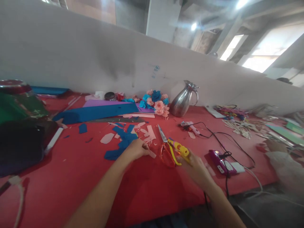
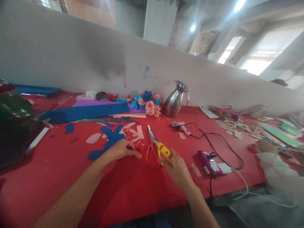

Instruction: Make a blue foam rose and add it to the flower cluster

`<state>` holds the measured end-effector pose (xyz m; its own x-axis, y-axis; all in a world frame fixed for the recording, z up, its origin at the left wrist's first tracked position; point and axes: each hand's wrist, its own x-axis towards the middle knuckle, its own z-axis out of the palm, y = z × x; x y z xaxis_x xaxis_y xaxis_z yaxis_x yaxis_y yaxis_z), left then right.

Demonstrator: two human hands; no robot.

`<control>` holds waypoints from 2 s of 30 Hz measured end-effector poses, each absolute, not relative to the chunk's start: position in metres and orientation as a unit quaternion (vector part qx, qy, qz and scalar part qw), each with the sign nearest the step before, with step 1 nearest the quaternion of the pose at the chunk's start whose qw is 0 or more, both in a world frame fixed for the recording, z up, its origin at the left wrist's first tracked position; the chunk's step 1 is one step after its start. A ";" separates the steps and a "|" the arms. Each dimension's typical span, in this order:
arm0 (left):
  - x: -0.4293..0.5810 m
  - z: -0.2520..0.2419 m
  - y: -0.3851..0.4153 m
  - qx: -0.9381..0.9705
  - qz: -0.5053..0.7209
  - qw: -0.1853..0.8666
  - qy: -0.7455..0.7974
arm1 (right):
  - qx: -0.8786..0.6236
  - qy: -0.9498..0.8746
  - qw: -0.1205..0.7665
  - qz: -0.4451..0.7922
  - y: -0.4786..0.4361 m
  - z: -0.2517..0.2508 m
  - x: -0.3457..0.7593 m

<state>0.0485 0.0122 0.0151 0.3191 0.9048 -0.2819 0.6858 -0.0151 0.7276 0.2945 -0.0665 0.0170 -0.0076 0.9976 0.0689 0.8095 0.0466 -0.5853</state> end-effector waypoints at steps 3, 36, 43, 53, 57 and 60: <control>0.039 0.012 0.017 0.683 0.196 0.417 0.566 | -0.703 -0.690 0.152 0.076 -0.034 0.019 0.304; 0.029 0.015 0.025 0.414 0.585 0.504 0.482 | -0.503 -0.550 0.554 0.370 0.045 0.033 0.201; 0.035 0.020 0.020 0.313 0.574 0.620 0.433 | -0.455 -0.477 0.610 0.440 0.040 0.019 0.199; 0.041 0.014 0.020 0.297 0.554 0.664 0.405 | -0.429 -0.397 0.618 0.525 0.035 0.024 0.193; 0.046 0.016 0.018 0.303 0.550 0.653 0.423 | -0.429 -0.402 0.619 0.520 0.032 0.026 0.191; 0.050 0.014 0.017 0.315 0.545 0.654 0.420 | -0.436 -0.399 0.624 0.512 0.030 0.028 0.189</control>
<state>0.0498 0.0167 0.0143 0.0534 0.9769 -0.2067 -0.4476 0.2085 0.8696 0.1895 0.0304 0.0284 0.1578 0.9861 0.0519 -0.2902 0.0965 -0.9521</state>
